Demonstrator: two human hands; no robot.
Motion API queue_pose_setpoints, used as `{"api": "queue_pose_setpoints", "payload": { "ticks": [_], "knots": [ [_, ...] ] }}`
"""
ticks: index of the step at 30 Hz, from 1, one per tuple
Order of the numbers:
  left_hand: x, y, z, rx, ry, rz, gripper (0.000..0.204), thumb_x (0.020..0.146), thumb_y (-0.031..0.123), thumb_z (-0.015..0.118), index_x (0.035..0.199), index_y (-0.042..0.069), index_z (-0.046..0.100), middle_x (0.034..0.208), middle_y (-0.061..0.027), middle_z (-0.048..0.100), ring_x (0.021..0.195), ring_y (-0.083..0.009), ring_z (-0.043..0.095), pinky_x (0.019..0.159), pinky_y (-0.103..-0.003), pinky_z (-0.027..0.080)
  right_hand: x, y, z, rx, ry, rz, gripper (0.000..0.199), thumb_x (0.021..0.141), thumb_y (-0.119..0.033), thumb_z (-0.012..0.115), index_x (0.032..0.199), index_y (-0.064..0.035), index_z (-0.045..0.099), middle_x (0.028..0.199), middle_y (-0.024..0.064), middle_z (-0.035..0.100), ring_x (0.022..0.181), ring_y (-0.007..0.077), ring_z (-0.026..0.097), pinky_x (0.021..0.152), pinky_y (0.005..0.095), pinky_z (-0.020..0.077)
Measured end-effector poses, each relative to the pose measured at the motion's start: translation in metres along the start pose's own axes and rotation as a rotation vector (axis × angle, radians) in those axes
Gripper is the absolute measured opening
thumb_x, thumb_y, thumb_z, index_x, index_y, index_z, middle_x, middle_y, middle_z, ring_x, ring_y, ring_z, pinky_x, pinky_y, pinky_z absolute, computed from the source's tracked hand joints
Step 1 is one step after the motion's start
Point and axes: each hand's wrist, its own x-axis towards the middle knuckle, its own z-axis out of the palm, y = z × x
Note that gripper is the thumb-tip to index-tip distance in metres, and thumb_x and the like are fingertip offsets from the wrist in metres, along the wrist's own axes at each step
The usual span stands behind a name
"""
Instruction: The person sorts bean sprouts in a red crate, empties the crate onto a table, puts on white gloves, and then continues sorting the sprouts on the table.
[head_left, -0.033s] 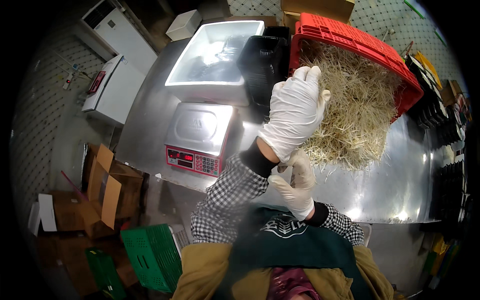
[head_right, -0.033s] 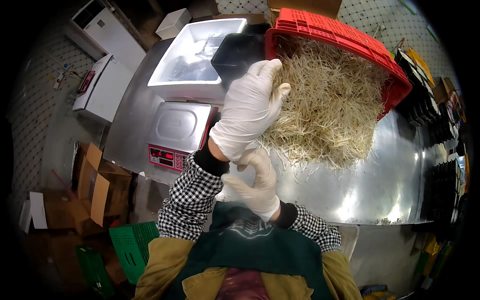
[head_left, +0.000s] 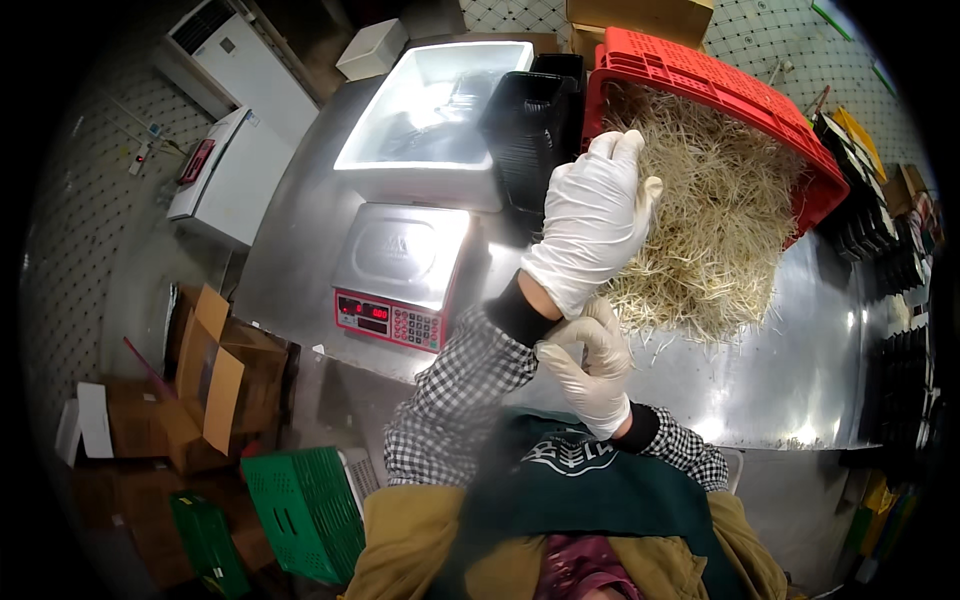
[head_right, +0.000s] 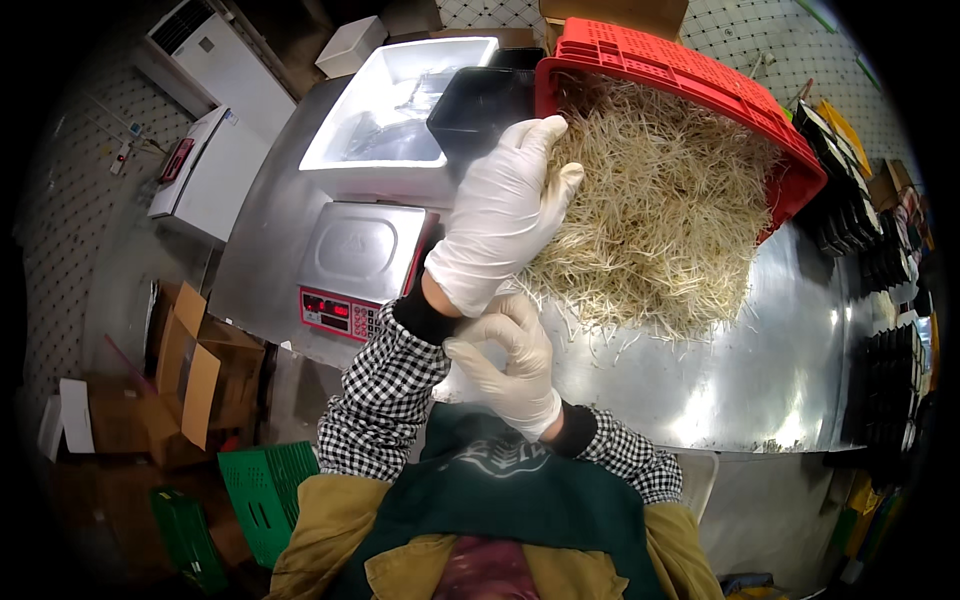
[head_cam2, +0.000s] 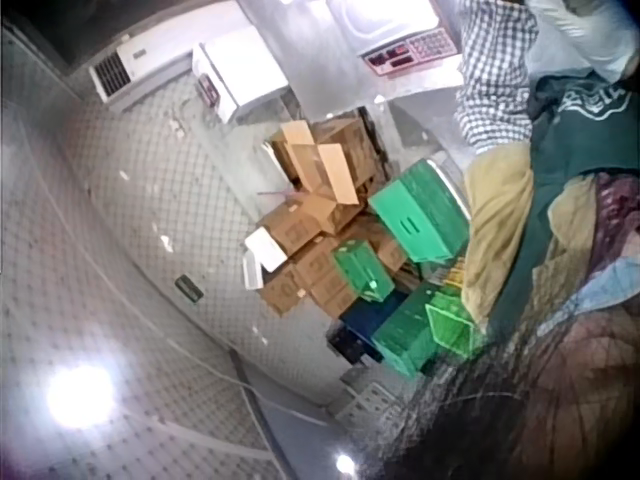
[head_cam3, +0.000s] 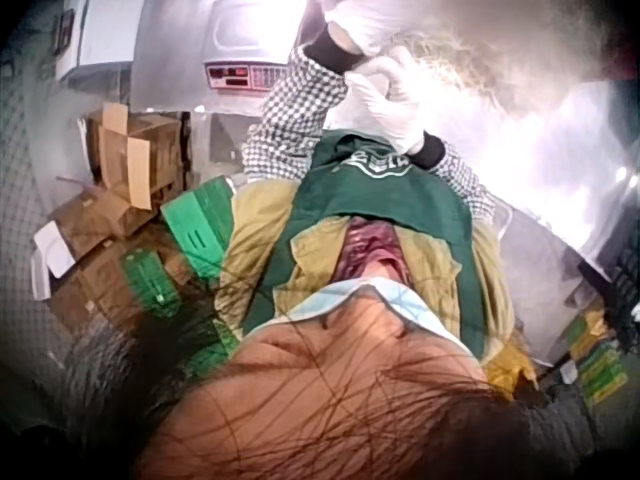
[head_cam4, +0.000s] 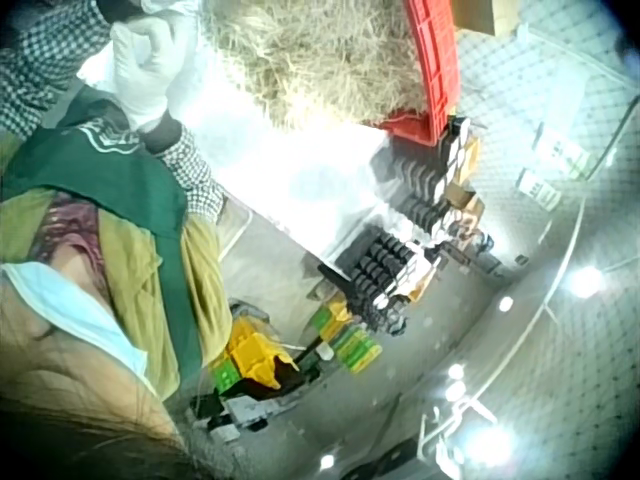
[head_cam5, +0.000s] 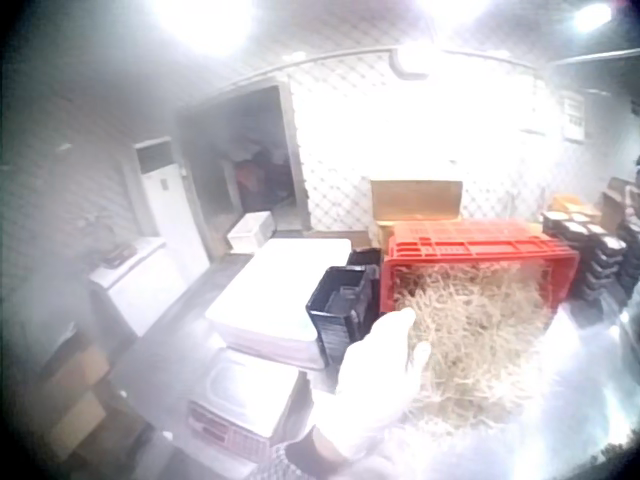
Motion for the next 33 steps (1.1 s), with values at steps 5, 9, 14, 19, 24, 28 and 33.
{"api": "queue_pose_setpoints", "payload": {
  "ticks": [5, 9, 14, 19, 24, 28, 33],
  "knots": [
    [-0.005, -0.011, 0.016, -0.163, 0.023, -0.145, 0.045, 0.088, 0.017, 0.070, 0.125, -0.002, 0.054, 0.110, -0.0192, 0.060, 0.081, -0.0278, 0.065, 0.071, -0.034, 0.053, 0.004, -0.007, 0.004, 0.040, 0.089, 0.005, 0.027, 0.077, -0.006, 0.081, 0.094, -0.0048, 0.060, 0.092, 0.0061, 0.056, 0.082, 0.0173, 0.055, 0.077, 0.0309, 0.0462],
    [-0.004, -0.009, 0.017, 0.238, 0.052, -0.008, 0.050, 0.084, 0.021, 0.069, 0.128, 0.001, 0.054, 0.120, -0.0163, 0.058, 0.091, -0.0319, 0.064, 0.078, -0.041, 0.051, 0.003, -0.019, 0.002, 0.073, 0.011, 0.279, 0.031, 0.075, -0.012, 0.084, 0.090, -0.0038, 0.059, 0.088, 0.0063, 0.056, 0.079, 0.0162, 0.056, 0.076, 0.0295, 0.0462],
    [-0.008, -0.009, 0.013, 0.310, -0.131, -0.037, 0.049, 0.083, 0.024, 0.070, 0.124, 0.002, 0.055, 0.121, -0.0137, 0.056, 0.099, -0.0302, 0.061, 0.083, -0.043, 0.048, 0.016, -0.029, -0.017, -0.033, -0.287, -0.025, 0.021, 0.078, 0.001, 0.076, 0.080, -0.0039, 0.056, 0.099, 0.0069, 0.057, 0.089, 0.0154, 0.057, 0.077, 0.0281, 0.0455],
    [-0.009, 0.002, 0.017, 0.314, -0.295, 0.038, 0.049, 0.082, 0.025, 0.070, 0.123, 0.003, 0.056, 0.116, -0.0117, 0.056, 0.098, -0.0289, 0.060, 0.083, -0.041, 0.047, 0.019, -0.031, -0.045, 0.812, -0.536, 0.925, 0.023, 0.088, -0.001, 0.069, 0.108, -0.0001, 0.057, 0.101, 0.0019, 0.064, 0.086, 0.0069, 0.059, 0.078, 0.0222, 0.0485],
    [0.006, 0.065, 0.026, 0.424, -0.259, 0.288, 0.031, 0.086, 0.021, 0.061, 0.111, 0.004, 0.062, 0.101, -0.0088, 0.060, 0.088, -0.0224, 0.061, 0.076, -0.037, 0.045, 0.042, -0.058, -0.073, 0.631, -0.912, 0.347, 0.026, 0.092, -0.008, 0.069, 0.115, 0.0023, 0.064, 0.108, 0.0102, 0.070, 0.094, 0.0121, 0.065, 0.085, 0.0245, 0.0520],
    [0.031, 0.138, -0.034, 0.216, -0.281, 0.332, 0.022, 0.087, 0.019, 0.057, 0.098, 0.003, 0.068, 0.089, -0.0107, 0.064, 0.086, -0.0252, 0.064, 0.077, -0.039, 0.047, 0.059, -0.086, -0.056, 0.675, -0.839, -0.281, 0.027, 0.095, -0.010, 0.064, 0.119, 0.0030, 0.062, 0.106, 0.0116, 0.070, 0.093, 0.0134, 0.066, 0.086, 0.0251, 0.0507],
    [0.029, 0.150, -0.053, 0.029, -0.413, 0.364, 0.022, 0.087, 0.019, 0.058, 0.098, 0.002, 0.067, 0.089, -0.0112, 0.063, 0.087, -0.0258, 0.064, 0.077, -0.039, 0.048, 0.049, -0.094, -0.067, 0.787, -0.728, 0.012, 0.027, 0.096, -0.010, 0.062, 0.119, 0.0028, 0.061, 0.104, 0.0111, 0.069, 0.091, 0.0132, 0.065, 0.085, 0.0252, 0.0501]
  ]
}}
